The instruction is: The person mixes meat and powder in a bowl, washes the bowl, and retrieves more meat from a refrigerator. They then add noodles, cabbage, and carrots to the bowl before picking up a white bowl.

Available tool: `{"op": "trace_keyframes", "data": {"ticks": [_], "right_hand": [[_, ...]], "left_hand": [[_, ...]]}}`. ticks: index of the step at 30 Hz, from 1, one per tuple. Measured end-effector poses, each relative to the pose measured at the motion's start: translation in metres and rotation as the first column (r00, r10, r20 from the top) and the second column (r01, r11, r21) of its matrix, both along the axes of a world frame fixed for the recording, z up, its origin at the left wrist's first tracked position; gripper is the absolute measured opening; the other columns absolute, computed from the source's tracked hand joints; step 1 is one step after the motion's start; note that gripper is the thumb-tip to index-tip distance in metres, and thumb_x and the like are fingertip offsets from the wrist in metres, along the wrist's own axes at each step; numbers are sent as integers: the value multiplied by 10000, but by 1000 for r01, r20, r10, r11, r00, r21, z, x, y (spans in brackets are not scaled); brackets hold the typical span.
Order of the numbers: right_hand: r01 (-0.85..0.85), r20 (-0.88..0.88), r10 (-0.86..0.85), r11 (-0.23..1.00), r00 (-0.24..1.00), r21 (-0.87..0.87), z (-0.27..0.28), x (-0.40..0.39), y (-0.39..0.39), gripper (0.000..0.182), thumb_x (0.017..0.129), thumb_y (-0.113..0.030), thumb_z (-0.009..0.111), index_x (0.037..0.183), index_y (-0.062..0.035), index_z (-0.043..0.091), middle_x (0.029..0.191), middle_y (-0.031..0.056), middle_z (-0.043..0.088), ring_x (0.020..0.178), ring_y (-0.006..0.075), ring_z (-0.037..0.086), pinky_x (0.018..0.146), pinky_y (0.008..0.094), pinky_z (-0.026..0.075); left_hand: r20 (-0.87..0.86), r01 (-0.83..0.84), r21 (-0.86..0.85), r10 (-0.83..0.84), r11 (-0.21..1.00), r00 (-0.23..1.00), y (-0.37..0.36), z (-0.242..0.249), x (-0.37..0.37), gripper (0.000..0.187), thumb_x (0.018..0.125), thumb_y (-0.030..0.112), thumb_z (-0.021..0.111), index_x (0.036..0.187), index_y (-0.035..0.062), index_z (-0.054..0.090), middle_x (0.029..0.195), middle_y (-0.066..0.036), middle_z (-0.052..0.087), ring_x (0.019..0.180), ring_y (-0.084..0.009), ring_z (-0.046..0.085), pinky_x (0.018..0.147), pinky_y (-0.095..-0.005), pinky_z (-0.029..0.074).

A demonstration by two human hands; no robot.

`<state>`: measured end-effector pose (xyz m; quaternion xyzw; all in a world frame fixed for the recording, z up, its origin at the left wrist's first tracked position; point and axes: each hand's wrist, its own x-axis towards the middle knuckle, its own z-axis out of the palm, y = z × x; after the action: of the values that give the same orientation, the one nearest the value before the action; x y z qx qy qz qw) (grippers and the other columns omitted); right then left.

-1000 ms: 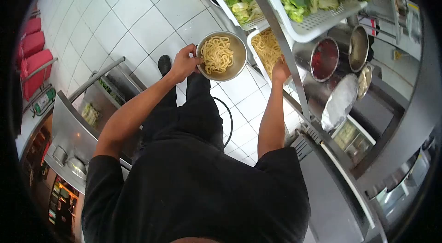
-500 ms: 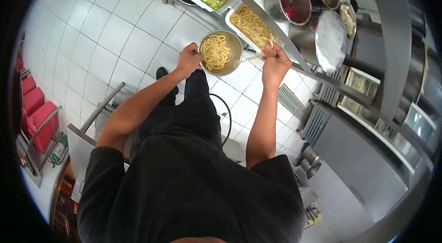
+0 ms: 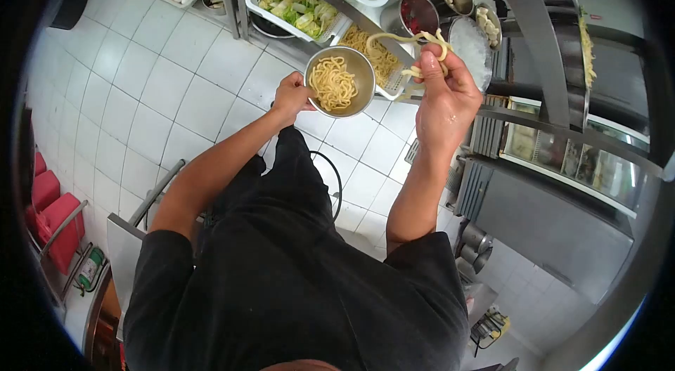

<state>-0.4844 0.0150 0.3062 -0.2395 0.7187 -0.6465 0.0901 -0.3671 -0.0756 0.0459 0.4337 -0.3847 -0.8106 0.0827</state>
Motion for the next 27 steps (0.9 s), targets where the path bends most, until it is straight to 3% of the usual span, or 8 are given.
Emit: {"op": "trace_keyframes", "data": {"ticks": [7,11,14,18,21,23,24,27], "right_hand": [[-58,-43,69,974,997,217,-90,48,-15,128,876,-31,662,1000,-25,694,887,38,674,740,81,597,674,233,498],[25,-517,456,733,724,680,-152,57,-9,172,835,33,617,967,-31,707,986,112,697,785,162,666,705,272,510],[-88,-304,267,865,914,495,-151,47,-17,196,807,51,601,957,-13,710,994,148,704,802,214,688,720,289,518],[-29,-86,93,830,992,556,-192,-10,-24,193,831,-3,629,1012,27,692,889,119,714,837,177,672,751,269,511],[77,-323,345,569,881,819,-278,-100,-22,238,846,-151,652,1023,2,693,982,149,710,895,226,680,810,346,520],[-84,-89,321,487,943,869,-341,-176,-32,378,869,-301,626,1109,-9,648,1068,132,670,942,212,642,837,346,497],[-296,213,222,476,952,828,-339,-180,-53,447,879,-370,606,1148,-14,623,1109,123,647,954,210,623,844,346,485],[-697,826,-30,520,563,493,-316,-158,-100,655,906,-578,547,1264,-30,548,1231,93,578,990,202,568,866,345,451]], "left_hand": [[-56,-55,-26,53,998,997,-21,48,40,173,777,-32,634,818,34,480,805,-76,553,652,-183,647,544,-314,601],[-80,-110,-66,104,992,991,-31,33,59,196,760,-43,630,805,41,458,788,-68,533,632,-182,630,520,-312,597],[-26,-124,-107,122,986,992,-31,17,60,230,734,-56,620,780,49,421,757,-63,504,617,-183,626,505,-328,600],[29,-129,-81,132,988,991,-34,-8,63,227,749,-36,625,766,47,414,734,-62,517,616,-169,626,495,-322,589],[50,-109,-219,123,970,991,-35,-25,68,209,770,-10,629,799,40,428,744,-68,540,608,-157,628,475,-304,559],[38,-66,-285,80,956,996,-38,-51,70,190,787,23,625,818,26,438,682,-72,562,571,-146,625,474,-299,520],[63,-24,-286,44,958,997,-48,-44,72,187,788,24,622,815,24,437,661,-70,561,560,-145,622,474,-298,511],[17,-19,-269,25,963,1000,-53,-55,66,179,798,33,607,804,40,428,613,-67,553,532,-129,607,474,-293,473]]}}
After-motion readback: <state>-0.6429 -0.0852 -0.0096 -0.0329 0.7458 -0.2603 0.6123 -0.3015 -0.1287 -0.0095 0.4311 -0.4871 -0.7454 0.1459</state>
